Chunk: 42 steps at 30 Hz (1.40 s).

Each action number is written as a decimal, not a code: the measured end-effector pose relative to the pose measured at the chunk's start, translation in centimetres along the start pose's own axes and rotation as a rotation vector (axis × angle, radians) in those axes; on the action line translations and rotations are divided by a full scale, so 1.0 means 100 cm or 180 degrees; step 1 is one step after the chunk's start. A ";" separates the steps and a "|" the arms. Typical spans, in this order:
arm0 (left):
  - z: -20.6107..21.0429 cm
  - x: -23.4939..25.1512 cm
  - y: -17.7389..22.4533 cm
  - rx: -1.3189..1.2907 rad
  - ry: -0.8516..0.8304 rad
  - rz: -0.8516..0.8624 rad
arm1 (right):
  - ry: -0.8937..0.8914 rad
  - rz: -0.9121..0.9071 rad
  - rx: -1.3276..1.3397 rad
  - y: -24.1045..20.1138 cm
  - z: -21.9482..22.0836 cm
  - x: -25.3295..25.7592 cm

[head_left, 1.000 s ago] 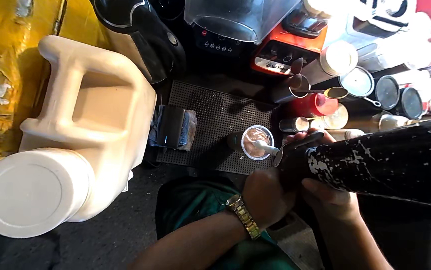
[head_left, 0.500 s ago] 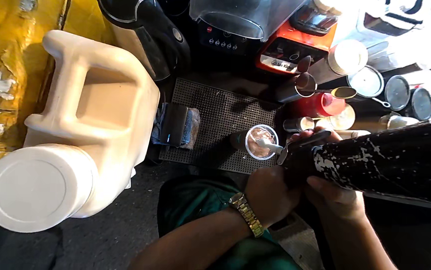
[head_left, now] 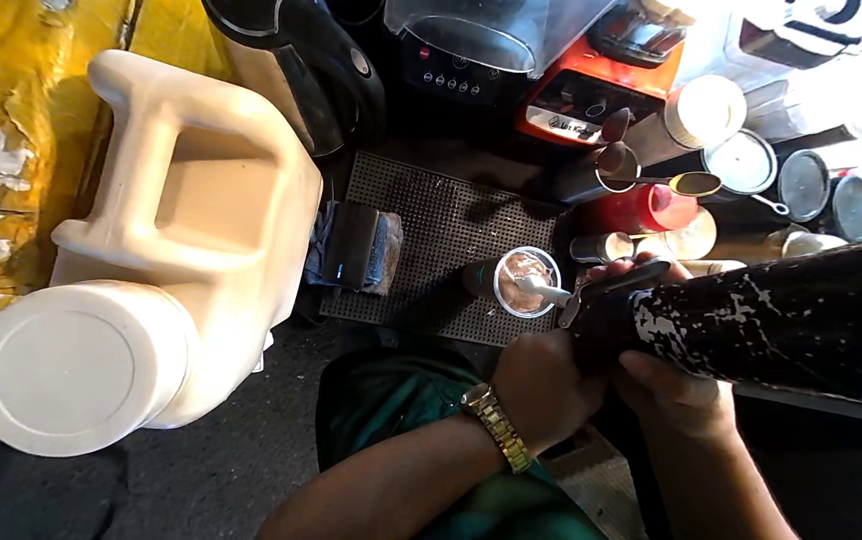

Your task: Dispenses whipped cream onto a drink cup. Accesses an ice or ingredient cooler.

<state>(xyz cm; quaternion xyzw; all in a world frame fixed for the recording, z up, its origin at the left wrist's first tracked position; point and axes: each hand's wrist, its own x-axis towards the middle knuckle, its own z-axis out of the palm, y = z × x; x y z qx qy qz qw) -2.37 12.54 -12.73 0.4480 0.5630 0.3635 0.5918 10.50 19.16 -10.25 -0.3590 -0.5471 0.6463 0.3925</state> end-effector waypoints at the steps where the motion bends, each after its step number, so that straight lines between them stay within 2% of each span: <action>1: 0.000 0.000 0.000 -0.0007 -0.0002 -0.0001 | 0.0016 0.0005 -0.0017 0.000 0.001 0.000; 31: 0.001 0.001 -0.003 -0.0030 0.0074 0.0023 | 0.0013 0.0036 0.0019 0.001 0.002 0.002; 42: -0.001 0.002 0.001 0.0008 -0.0056 -0.0094 | 0.0022 0.0035 -0.0007 0.000 0.001 0.002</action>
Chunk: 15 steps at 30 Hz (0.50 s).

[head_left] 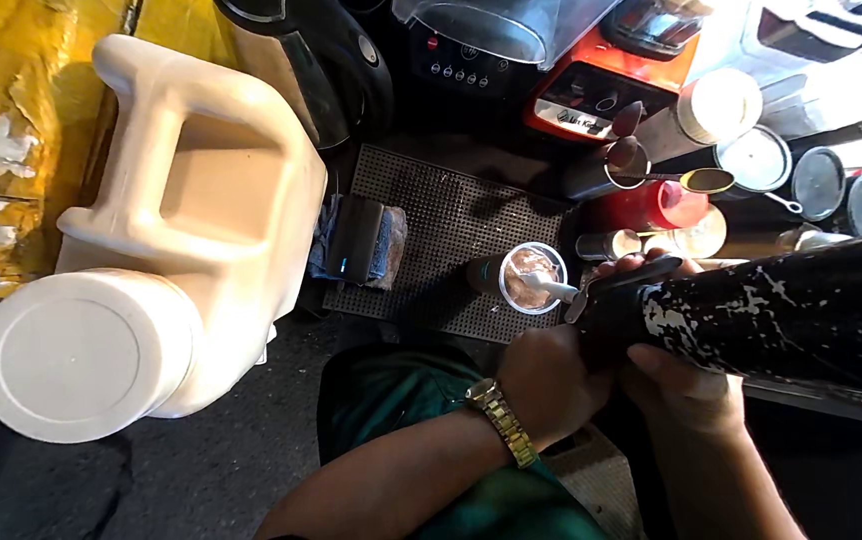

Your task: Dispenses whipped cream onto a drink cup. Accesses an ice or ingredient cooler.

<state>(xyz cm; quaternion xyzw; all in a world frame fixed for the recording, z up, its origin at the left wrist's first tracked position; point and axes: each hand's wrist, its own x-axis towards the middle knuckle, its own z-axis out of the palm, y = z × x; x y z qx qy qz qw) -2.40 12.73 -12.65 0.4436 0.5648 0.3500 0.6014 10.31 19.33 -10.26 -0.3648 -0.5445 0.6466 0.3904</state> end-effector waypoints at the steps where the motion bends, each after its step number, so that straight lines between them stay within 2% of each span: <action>1: 0.000 0.000 0.000 0.0010 -0.0007 0.0002 | -0.0009 -0.0006 -0.0018 0.000 0.000 0.000; 15: 0.000 0.000 -0.002 0.0033 0.0036 0.0023 | -0.0022 0.0037 0.0020 0.001 0.001 0.001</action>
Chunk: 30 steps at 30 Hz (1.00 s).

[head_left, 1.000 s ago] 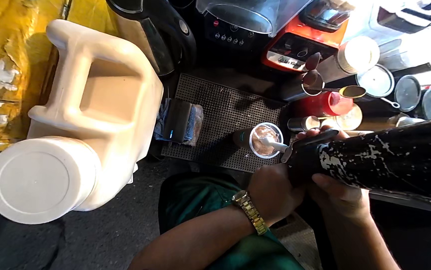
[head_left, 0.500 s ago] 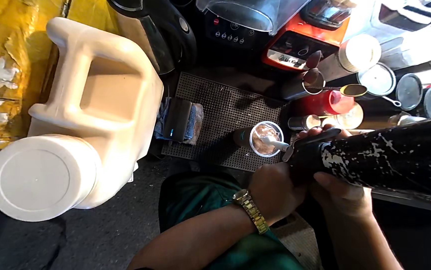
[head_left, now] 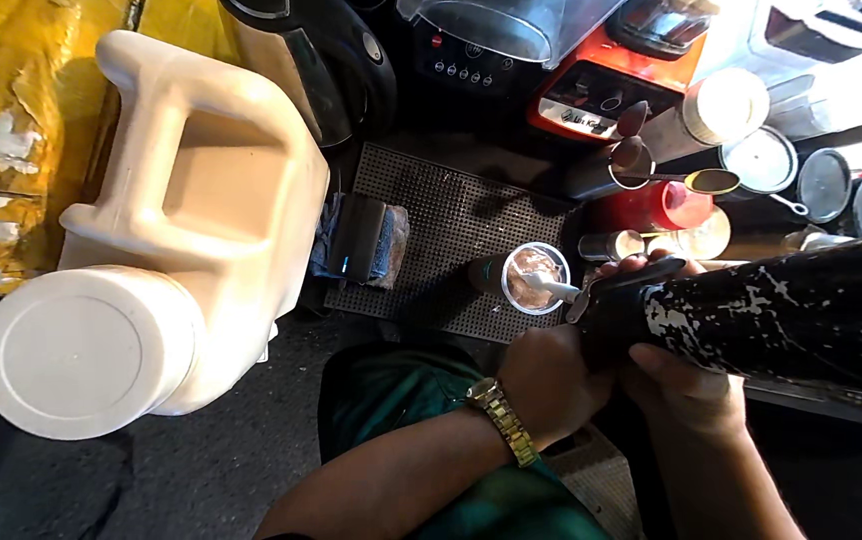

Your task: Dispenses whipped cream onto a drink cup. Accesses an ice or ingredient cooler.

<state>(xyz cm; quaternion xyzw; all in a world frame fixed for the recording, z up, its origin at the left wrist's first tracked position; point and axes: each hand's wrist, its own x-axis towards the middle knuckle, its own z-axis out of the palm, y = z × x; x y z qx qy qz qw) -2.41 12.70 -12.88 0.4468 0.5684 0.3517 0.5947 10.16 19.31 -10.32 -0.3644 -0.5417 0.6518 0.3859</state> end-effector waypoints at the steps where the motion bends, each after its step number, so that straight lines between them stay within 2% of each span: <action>1: 0.000 0.000 0.000 0.0002 -0.0004 -0.0003 | -0.0002 0.0004 -0.0007 0.000 -0.001 0.000; 30: -0.005 0.002 0.004 0.0009 -0.0233 -0.0264 | -0.0010 0.0011 0.0078 0.001 0.001 0.001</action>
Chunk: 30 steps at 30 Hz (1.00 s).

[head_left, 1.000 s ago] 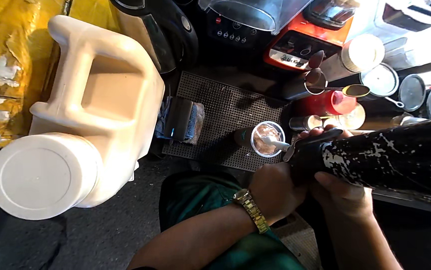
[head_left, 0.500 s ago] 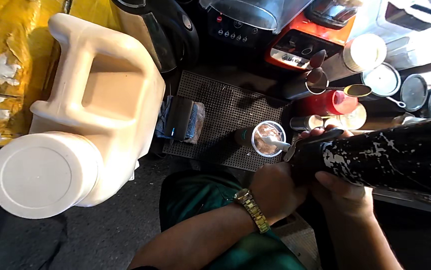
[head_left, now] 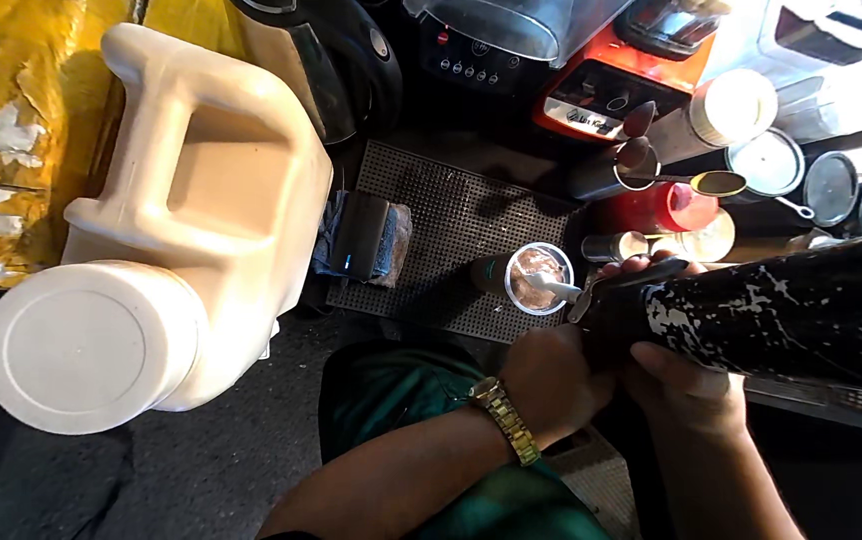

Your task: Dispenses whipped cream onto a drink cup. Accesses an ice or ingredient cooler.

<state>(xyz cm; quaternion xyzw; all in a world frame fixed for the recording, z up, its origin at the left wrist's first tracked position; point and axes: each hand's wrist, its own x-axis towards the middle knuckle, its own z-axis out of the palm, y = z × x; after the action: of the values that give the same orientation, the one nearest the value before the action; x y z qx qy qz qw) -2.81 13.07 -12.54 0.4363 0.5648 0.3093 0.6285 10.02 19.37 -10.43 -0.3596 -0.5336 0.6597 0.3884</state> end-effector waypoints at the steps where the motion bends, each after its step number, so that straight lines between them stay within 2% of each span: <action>1: 0.000 0.000 0.000 -0.0012 -0.0003 0.0005 | 0.0004 0.0008 -0.0010 0.000 0.000 0.000; 30: 0.004 0.002 -0.004 0.0015 0.0168 0.0164 | 0.0090 0.0011 0.0064 0.000 0.003 0.002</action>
<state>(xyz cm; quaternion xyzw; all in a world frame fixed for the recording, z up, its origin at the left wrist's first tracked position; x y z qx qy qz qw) -2.43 13.03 -12.99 0.4438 0.5704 0.3355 0.6042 9.68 19.45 -10.40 -0.3658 -0.5208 0.6605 0.3983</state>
